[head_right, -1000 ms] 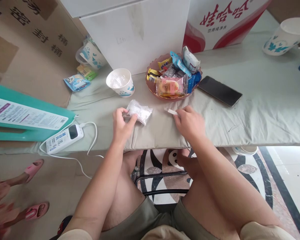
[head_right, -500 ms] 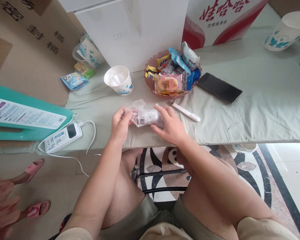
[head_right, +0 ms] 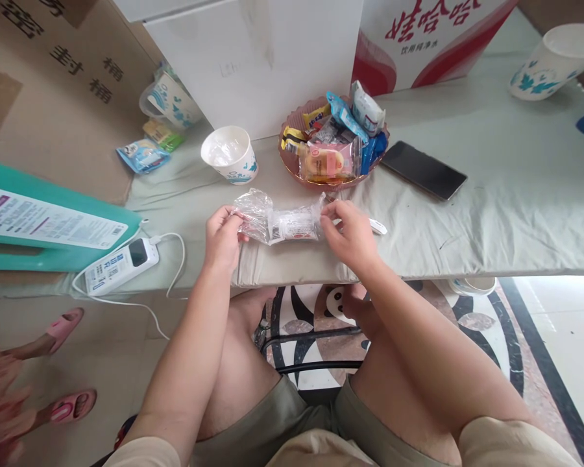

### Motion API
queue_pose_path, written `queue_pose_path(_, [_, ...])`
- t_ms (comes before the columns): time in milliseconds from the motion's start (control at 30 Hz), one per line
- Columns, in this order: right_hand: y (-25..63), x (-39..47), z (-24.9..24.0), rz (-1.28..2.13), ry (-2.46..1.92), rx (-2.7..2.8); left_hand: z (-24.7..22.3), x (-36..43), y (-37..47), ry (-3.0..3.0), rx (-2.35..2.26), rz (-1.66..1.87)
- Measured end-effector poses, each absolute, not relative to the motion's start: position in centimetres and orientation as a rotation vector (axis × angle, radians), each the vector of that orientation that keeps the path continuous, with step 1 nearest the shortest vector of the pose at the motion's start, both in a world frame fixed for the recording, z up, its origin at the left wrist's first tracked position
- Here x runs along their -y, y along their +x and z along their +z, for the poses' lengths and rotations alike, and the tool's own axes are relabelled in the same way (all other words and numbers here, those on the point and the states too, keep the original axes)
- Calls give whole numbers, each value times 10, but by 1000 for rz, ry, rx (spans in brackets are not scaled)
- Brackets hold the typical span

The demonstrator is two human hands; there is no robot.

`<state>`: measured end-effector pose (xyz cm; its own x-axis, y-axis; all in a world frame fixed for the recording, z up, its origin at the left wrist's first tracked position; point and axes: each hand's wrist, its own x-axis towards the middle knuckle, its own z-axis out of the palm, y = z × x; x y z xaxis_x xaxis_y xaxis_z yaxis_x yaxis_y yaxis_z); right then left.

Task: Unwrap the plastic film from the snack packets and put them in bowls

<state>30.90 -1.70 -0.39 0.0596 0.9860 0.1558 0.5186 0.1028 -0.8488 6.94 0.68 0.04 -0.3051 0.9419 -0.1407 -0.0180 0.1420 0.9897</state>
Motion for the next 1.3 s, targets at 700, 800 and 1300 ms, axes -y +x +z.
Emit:
queue_pose_path(700, [332, 16, -9, 310, -1548, 1511, -12, -10, 31, 1183, -1843, 1307])
queue_pose_path(800, [319, 24, -3, 455, -1491, 1768, -12, -8, 31, 1296, -1744, 1381])
queue_pose_path(1300, [308, 29, -10, 618, -1574, 2149, 0, 0, 46, 1163, -1635, 963])
